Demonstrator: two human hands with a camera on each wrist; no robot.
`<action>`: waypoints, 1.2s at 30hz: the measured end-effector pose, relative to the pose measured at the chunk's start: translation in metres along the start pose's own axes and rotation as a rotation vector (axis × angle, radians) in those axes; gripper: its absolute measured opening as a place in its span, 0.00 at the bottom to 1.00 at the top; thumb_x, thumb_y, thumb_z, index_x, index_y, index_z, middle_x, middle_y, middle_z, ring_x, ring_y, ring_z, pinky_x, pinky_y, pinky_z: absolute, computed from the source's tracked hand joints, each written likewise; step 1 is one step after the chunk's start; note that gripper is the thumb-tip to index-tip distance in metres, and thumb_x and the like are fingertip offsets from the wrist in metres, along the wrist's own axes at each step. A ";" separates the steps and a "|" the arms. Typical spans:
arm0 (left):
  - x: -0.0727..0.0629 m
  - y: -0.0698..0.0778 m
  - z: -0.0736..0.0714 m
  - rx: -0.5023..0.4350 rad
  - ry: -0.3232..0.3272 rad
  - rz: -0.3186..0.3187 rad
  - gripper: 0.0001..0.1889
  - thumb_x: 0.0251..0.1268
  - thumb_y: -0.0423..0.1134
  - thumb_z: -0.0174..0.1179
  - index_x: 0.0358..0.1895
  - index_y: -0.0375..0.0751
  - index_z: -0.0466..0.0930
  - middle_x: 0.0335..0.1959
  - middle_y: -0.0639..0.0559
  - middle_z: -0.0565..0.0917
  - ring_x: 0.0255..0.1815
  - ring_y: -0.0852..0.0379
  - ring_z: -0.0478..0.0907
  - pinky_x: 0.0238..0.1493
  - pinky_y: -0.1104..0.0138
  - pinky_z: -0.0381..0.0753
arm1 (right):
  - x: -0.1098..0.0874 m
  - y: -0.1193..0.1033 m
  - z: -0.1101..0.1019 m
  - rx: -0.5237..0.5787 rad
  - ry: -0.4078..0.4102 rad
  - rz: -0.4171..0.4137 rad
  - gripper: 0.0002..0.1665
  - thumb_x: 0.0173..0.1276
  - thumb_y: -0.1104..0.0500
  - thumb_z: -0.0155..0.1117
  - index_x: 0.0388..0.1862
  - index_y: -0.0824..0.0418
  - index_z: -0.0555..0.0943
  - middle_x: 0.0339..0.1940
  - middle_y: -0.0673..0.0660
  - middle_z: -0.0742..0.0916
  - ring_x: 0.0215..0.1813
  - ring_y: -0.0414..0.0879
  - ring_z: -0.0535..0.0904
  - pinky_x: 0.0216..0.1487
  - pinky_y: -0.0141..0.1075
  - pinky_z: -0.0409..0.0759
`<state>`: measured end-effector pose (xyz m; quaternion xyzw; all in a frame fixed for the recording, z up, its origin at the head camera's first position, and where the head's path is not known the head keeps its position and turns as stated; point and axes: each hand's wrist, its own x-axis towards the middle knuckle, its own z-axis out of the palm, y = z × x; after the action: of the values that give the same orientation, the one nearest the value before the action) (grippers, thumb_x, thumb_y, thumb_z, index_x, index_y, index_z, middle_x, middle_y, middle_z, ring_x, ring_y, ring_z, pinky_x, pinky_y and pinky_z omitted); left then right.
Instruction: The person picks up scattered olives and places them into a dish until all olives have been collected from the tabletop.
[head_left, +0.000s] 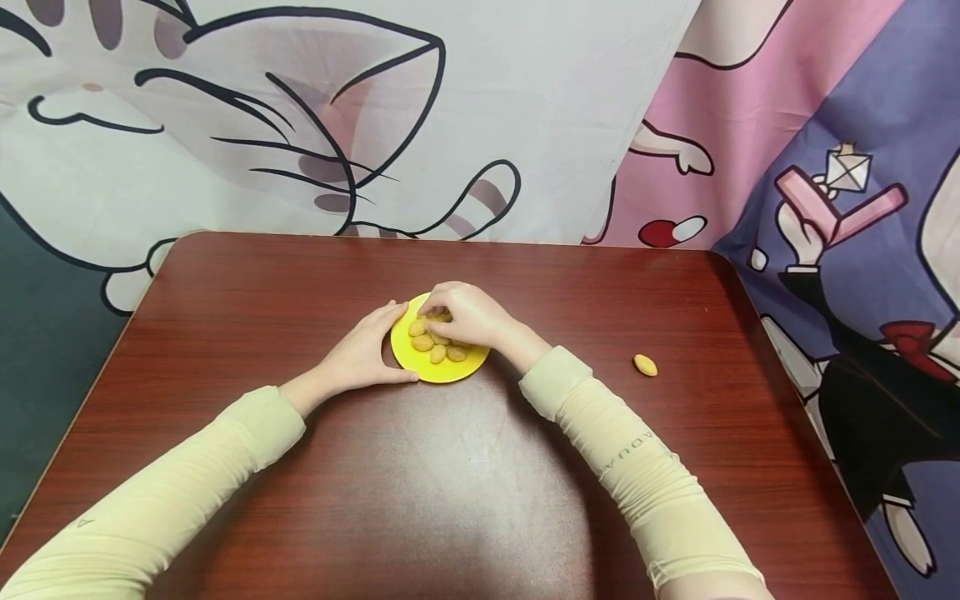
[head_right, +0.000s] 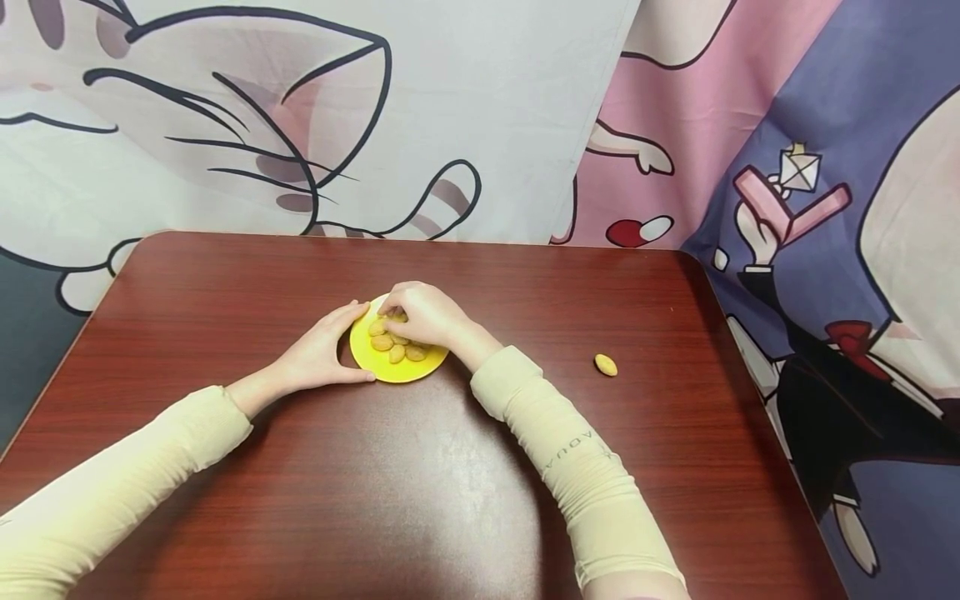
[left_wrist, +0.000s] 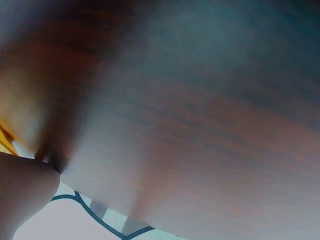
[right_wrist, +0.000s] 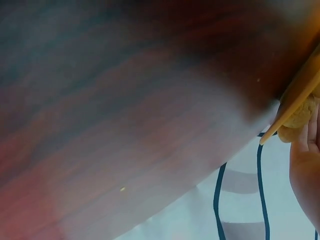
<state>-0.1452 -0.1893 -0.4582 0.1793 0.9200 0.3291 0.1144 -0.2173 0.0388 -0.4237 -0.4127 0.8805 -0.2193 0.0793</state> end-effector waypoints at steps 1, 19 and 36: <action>0.000 0.000 0.000 0.003 0.000 0.000 0.62 0.52 0.52 0.82 0.84 0.31 0.53 0.86 0.34 0.57 0.89 0.35 0.49 0.86 0.39 0.54 | -0.001 0.000 -0.001 0.003 0.009 0.003 0.13 0.72 0.59 0.71 0.53 0.59 0.91 0.47 0.55 0.91 0.51 0.47 0.87 0.61 0.38 0.84; 0.002 0.002 0.001 0.011 -0.005 -0.015 0.62 0.53 0.53 0.82 0.85 0.33 0.53 0.87 0.35 0.57 0.90 0.37 0.48 0.86 0.40 0.54 | -0.056 0.017 -0.033 0.159 0.308 0.004 0.10 0.69 0.65 0.74 0.49 0.63 0.91 0.44 0.57 0.92 0.48 0.51 0.86 0.55 0.45 0.86; 0.000 0.002 0.001 0.004 0.004 -0.007 0.62 0.52 0.53 0.82 0.84 0.32 0.54 0.86 0.33 0.57 0.89 0.36 0.49 0.86 0.39 0.54 | -0.117 0.031 -0.054 0.168 0.511 0.038 0.13 0.63 0.69 0.79 0.48 0.63 0.91 0.43 0.57 0.92 0.47 0.50 0.86 0.55 0.33 0.84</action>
<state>-0.1443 -0.1869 -0.4579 0.1757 0.9215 0.3272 0.1135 -0.1804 0.1624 -0.3943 -0.3194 0.8583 -0.3870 -0.1076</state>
